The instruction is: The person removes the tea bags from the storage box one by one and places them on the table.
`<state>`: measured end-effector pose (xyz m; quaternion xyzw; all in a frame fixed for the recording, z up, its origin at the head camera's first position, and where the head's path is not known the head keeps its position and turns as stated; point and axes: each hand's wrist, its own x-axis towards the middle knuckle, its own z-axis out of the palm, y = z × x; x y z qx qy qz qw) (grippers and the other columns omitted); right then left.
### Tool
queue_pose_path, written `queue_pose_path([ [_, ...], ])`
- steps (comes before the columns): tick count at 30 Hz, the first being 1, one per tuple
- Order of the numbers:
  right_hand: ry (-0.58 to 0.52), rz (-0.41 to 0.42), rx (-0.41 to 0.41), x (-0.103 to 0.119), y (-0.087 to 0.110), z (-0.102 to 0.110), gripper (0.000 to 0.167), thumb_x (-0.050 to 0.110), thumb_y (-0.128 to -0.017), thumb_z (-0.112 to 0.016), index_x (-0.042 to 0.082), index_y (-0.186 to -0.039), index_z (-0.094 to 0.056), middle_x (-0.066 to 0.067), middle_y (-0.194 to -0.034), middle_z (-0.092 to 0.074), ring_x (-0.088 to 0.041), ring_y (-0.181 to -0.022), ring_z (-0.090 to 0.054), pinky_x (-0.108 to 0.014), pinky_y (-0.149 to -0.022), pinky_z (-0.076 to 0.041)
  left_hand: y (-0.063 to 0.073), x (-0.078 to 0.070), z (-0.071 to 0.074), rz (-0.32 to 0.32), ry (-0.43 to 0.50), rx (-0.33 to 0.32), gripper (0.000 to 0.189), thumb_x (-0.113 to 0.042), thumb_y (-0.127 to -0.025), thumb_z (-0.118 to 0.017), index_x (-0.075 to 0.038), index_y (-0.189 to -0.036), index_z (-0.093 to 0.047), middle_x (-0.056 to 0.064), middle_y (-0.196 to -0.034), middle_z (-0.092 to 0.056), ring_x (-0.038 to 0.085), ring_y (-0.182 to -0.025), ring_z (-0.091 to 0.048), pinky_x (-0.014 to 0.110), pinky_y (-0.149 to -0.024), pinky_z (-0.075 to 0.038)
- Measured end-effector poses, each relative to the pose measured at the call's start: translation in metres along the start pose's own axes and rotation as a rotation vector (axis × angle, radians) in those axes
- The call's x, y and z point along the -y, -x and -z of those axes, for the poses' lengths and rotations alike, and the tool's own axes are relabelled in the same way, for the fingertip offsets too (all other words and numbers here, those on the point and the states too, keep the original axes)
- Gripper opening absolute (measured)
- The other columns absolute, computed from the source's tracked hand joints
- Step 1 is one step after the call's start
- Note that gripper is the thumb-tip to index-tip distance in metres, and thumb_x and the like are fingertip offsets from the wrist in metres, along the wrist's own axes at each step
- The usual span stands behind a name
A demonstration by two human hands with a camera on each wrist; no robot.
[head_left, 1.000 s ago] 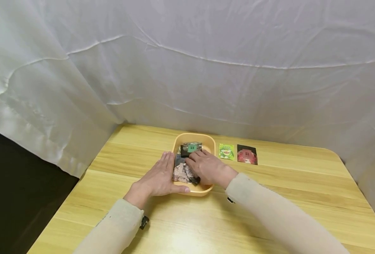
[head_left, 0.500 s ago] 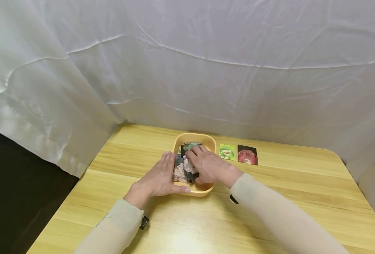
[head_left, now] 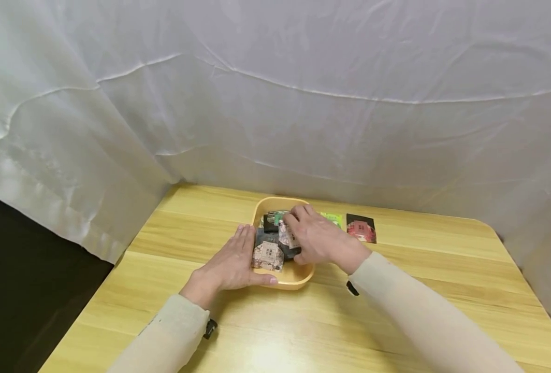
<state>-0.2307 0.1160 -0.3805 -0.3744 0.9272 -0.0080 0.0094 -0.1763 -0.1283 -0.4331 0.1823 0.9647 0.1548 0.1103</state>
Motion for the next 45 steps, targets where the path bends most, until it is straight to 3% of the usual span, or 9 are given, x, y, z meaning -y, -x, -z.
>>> queue_pose_path([
  [8,0.032,-0.021,-0.008,-0.006,0.015,0.007,0.102,0.046,-0.073,-0.095,0.002,-0.151,-0.046,-0.014,-0.135,-0.053,-0.029,-0.119,-0.051,-0.042,-0.104,-0.054,0.001,0.001,-0.001,0.004,0.006,-0.002,0.146,-0.095,-0.074,-0.059,0.001,-0.168,-0.001,0.023,-0.174,0.004,0.036,-0.164,0.001,0.05,-0.134,-0.012],
  [16,0.088,-0.051,-0.05,-0.027,0.035,0.008,0.097,0.06,-0.071,-0.089,0.002,-0.14,-0.054,-0.013,-0.123,-0.058,-0.03,-0.112,-0.053,-0.046,-0.101,-0.053,0.0,0.002,-0.001,-0.003,0.004,-0.006,0.146,-0.094,-0.074,-0.06,0.001,-0.168,0.0,0.022,-0.174,0.005,0.036,-0.164,0.0,0.049,-0.134,-0.011],
  [26,0.091,-0.079,-0.047,-0.049,0.058,0.011,0.096,0.057,-0.073,-0.086,-0.002,-0.14,-0.053,-0.018,-0.128,-0.057,-0.034,-0.114,-0.053,-0.049,-0.103,-0.052,-0.001,0.004,0.001,-0.009,0.011,-0.009,0.147,-0.094,-0.074,-0.062,0.002,-0.168,-0.002,0.023,-0.174,0.004,0.037,-0.164,0.0,0.049,-0.134,-0.011],
  [30,0.064,-0.091,-0.057,-0.06,0.068,0.013,0.092,0.049,-0.071,-0.09,-0.002,-0.139,-0.053,-0.019,-0.127,-0.056,-0.034,-0.111,-0.052,-0.048,-0.097,-0.052,0.002,0.005,0.002,-0.001,0.027,-0.009,0.146,-0.092,-0.074,-0.065,0.001,-0.168,-0.002,0.022,-0.174,0.004,0.036,-0.164,0.0,0.049,-0.134,-0.01],
  [36,-0.01,-0.113,-0.075,-0.082,0.084,0.017,0.086,0.039,-0.071,-0.091,-0.002,-0.138,-0.053,-0.022,-0.128,-0.055,-0.037,-0.112,-0.051,-0.051,-0.093,-0.054,0.005,0.006,0.004,0.001,0.034,-0.014,0.147,-0.092,-0.073,-0.066,0.002,-0.168,-0.002,0.023,-0.174,0.003,0.037,-0.164,0.0,0.05,-0.134,-0.012],
  [45,-0.042,-0.266,-0.003,-0.142,0.107,0.021,0.094,0.042,-0.075,-0.091,-0.009,-0.142,-0.049,-0.034,-0.133,-0.053,-0.052,-0.12,-0.051,-0.068,-0.101,-0.051,0.005,0.008,0.004,0.008,0.027,-0.006,0.147,-0.091,-0.074,-0.065,0.001,-0.168,-0.001,0.023,-0.175,0.004,0.037,-0.164,0.001,0.051,-0.134,-0.012],
])
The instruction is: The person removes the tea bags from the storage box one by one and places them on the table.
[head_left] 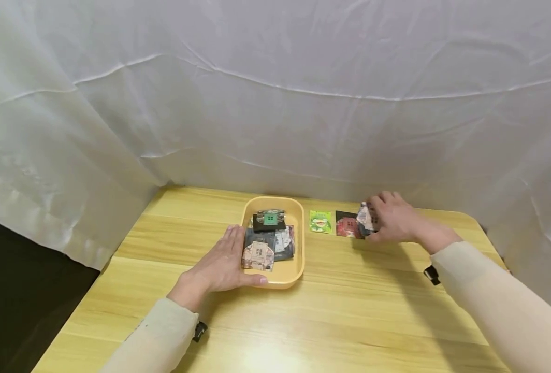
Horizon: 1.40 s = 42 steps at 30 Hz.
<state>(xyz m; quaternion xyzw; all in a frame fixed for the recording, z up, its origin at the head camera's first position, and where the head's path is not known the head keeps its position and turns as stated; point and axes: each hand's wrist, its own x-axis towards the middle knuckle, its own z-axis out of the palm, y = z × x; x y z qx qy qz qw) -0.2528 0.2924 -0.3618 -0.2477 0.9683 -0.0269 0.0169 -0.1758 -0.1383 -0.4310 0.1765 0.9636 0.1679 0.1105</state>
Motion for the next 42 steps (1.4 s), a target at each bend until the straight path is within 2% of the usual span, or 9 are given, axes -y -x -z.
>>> queue_pose_path([
  [6,0.002,-0.088,0.078,-0.034,0.001,-0.006,0.097,0.039,-0.075,-0.091,-0.009,-0.146,-0.045,-0.039,-0.139,-0.049,-0.058,-0.127,-0.048,-0.074,-0.102,-0.048,0.001,0.001,0.002,0.006,0.009,-0.002,0.146,-0.09,-0.075,-0.067,0.002,-0.168,-0.001,0.023,-0.175,0.003,0.038,-0.164,0.001,0.052,-0.134,-0.012],
  [14,-0.016,-0.165,0.17,-0.057,-0.004,-0.024,0.102,0.035,-0.076,-0.091,-0.011,-0.151,-0.04,-0.044,-0.145,-0.043,-0.066,-0.133,-0.04,-0.078,-0.104,-0.044,0.0,0.001,0.001,-0.012,-0.003,-0.007,0.148,-0.093,-0.073,-0.064,0.003,-0.167,-0.002,0.026,-0.174,0.001,0.04,-0.164,-0.001,0.054,-0.133,-0.013],
  [23,-0.036,-0.187,0.241,-0.062,-0.018,-0.04,0.098,0.029,-0.075,-0.091,-0.012,-0.149,-0.041,-0.045,-0.147,-0.041,-0.065,-0.135,-0.039,-0.076,-0.107,-0.044,0.0,0.002,0.0,-0.011,-0.008,-0.008,0.148,-0.093,-0.073,-0.063,0.003,-0.167,-0.003,0.026,-0.174,0.001,0.039,-0.164,-0.001,0.054,-0.133,-0.013],
  [28,-0.053,-0.201,0.286,-0.063,-0.022,-0.043,0.1,0.029,-0.077,-0.091,-0.011,-0.152,-0.039,-0.045,-0.152,-0.036,-0.065,-0.14,-0.033,-0.079,-0.109,-0.041,-0.001,0.001,-0.001,-0.01,0.003,-0.008,0.146,-0.092,-0.074,-0.065,0.003,-0.167,-0.004,0.026,-0.174,0.0,0.04,-0.164,-0.001,0.054,-0.133,-0.013],
  [37,-0.07,-0.192,0.331,-0.063,-0.027,-0.045,0.096,0.026,-0.076,-0.09,-0.005,-0.153,-0.042,-0.038,-0.149,-0.043,-0.056,-0.135,-0.043,-0.07,-0.1,-0.05,-0.001,0.0,-0.001,-0.011,-0.004,-0.006,0.148,-0.095,-0.072,-0.062,0.001,-0.168,-0.003,0.024,-0.174,0.001,0.039,-0.164,-0.001,0.052,-0.133,-0.013],
  [42,-0.073,-0.191,0.347,-0.064,-0.03,-0.048,0.099,0.025,-0.076,-0.089,-0.005,-0.156,-0.039,-0.04,-0.153,-0.039,-0.061,-0.141,-0.036,-0.073,-0.105,-0.046,-0.001,0.001,-0.001,-0.004,-0.007,0.001,0.149,-0.096,-0.072,-0.061,0.001,-0.168,-0.002,0.024,-0.175,0.001,0.038,-0.164,-0.001,0.052,-0.133,-0.013],
])
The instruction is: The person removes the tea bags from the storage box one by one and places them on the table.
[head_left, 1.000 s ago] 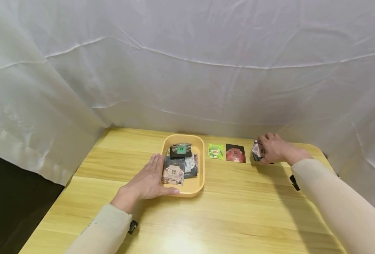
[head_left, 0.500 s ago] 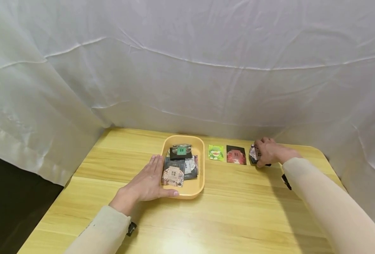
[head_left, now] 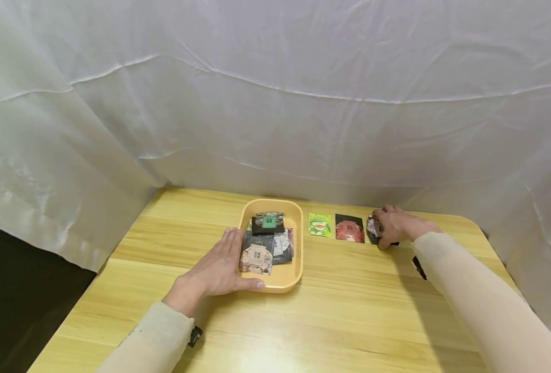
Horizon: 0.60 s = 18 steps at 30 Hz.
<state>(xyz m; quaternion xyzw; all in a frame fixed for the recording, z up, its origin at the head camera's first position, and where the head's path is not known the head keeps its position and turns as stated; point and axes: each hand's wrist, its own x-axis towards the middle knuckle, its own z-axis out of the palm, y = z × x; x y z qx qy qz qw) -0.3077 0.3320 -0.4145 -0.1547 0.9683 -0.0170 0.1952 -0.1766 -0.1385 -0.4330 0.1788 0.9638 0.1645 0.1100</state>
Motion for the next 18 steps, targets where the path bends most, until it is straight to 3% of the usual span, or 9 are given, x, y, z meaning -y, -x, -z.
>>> queue_pose_path([
  [12,-0.015,-0.002,0.017,0.0009,-0.0043,-0.0026,0.101,0.026,-0.077,-0.089,-0.004,-0.158,-0.037,-0.04,-0.157,-0.036,-0.061,-0.145,-0.033,-0.074,-0.109,-0.042,0.0022,0.0015,0.0011,0.006,0.001,0.001,0.148,-0.094,-0.073,-0.063,0.001,-0.168,-0.003,0.024,-0.175,0.002,0.038,-0.164,0.0,0.052,-0.133,-0.012],
  [18,-0.017,0.018,-0.033,0.0015,-0.0011,-0.0014,0.101,0.026,-0.082,-0.085,-0.01,-0.159,-0.031,-0.044,-0.159,-0.03,-0.066,-0.147,-0.025,-0.078,-0.118,-0.03,0.0007,0.0002,0.0,-0.001,-0.002,-0.008,0.148,-0.094,-0.072,-0.063,0.0,-0.168,-0.001,0.023,-0.175,0.002,0.037,-0.164,-0.001,0.05,-0.133,-0.012],
])
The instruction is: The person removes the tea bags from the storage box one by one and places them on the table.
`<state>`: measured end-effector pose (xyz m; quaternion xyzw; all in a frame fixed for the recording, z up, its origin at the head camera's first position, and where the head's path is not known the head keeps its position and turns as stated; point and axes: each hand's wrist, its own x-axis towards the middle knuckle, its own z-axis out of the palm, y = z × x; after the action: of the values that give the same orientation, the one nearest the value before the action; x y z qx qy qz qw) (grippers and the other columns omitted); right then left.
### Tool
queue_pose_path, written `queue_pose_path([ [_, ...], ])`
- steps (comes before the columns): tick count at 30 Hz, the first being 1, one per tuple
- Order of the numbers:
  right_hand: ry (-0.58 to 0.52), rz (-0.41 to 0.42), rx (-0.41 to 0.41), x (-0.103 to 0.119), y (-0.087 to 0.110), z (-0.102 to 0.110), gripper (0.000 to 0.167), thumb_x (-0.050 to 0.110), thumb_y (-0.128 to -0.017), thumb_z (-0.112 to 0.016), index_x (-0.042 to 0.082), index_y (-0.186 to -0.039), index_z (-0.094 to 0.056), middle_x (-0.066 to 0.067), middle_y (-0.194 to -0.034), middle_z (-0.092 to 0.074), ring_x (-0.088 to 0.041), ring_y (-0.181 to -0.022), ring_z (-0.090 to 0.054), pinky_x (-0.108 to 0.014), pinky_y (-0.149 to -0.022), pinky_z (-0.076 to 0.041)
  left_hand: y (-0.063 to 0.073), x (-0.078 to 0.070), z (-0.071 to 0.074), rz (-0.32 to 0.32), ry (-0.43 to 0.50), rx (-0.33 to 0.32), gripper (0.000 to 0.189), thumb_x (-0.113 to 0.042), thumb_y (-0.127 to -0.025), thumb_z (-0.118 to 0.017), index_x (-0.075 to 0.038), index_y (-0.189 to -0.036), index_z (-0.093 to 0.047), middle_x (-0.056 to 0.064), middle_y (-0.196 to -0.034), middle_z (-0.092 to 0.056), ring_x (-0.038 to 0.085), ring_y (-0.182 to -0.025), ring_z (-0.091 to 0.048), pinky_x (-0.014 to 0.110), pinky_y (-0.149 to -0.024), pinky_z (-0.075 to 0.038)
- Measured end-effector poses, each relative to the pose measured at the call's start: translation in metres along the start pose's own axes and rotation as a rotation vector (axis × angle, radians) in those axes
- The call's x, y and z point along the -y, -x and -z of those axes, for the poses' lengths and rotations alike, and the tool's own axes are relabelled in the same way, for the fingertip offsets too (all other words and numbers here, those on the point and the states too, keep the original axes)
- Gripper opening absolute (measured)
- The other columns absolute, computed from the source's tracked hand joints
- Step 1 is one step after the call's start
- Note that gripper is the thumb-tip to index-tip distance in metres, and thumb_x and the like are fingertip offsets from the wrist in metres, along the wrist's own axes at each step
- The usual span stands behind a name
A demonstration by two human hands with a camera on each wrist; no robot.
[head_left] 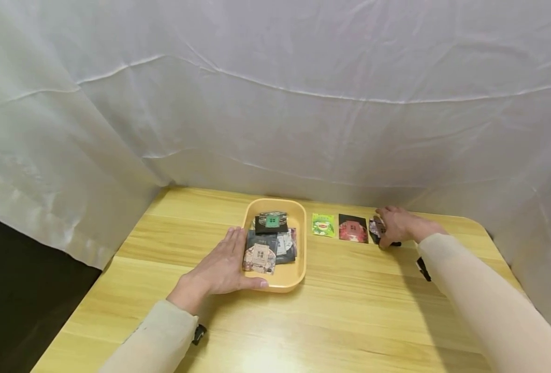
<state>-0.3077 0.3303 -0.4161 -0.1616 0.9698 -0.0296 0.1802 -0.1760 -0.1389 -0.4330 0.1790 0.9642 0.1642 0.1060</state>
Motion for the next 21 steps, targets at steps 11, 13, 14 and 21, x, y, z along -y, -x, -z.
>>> queue_pose_path([
  [11,0.079,0.167,-0.345,0.083,0.016,0.015,0.07,0.031,-0.098,-0.074,-0.012,-0.148,-0.049,-0.037,-0.15,-0.049,-0.055,-0.141,-0.045,-0.066,-0.121,-0.037,-0.005,-0.005,0.0,-0.008,-0.02,0.002,0.148,-0.095,-0.072,-0.061,0.001,-0.168,-0.001,0.023,-0.174,0.004,0.037,-0.164,0.0,0.05,-0.133,-0.012],
  [13,0.069,0.213,-0.406,0.108,0.016,0.011,0.069,0.033,-0.098,-0.075,-0.01,-0.147,-0.051,-0.033,-0.15,-0.052,-0.051,-0.141,-0.048,-0.063,-0.12,-0.04,-0.005,-0.005,0.001,-0.008,-0.016,0.004,0.148,-0.095,-0.072,-0.061,0.001,-0.168,-0.001,0.023,-0.174,0.004,0.037,-0.164,0.0,0.05,-0.133,-0.012],
  [14,0.061,0.236,-0.433,0.121,0.016,0.009,0.067,0.032,-0.098,-0.075,-0.008,-0.147,-0.053,-0.03,-0.149,-0.054,-0.048,-0.14,-0.05,-0.061,-0.12,-0.042,-0.006,-0.006,0.001,-0.009,-0.014,0.005,0.148,-0.095,-0.072,-0.061,0.001,-0.168,-0.001,0.023,-0.174,0.004,0.037,-0.164,0.0,0.05,-0.133,-0.012],
  [21,0.098,0.412,-0.511,0.203,0.01,-0.013,0.064,0.034,-0.096,-0.078,-0.004,-0.144,-0.057,-0.022,-0.147,-0.06,-0.038,-0.137,-0.057,-0.052,-0.12,-0.046,-0.009,-0.006,-0.001,-0.016,-0.01,0.004,0.145,-0.093,-0.075,-0.062,0.002,-0.168,-0.003,0.024,-0.174,0.002,0.038,-0.164,-0.001,0.05,-0.133,-0.012],
])
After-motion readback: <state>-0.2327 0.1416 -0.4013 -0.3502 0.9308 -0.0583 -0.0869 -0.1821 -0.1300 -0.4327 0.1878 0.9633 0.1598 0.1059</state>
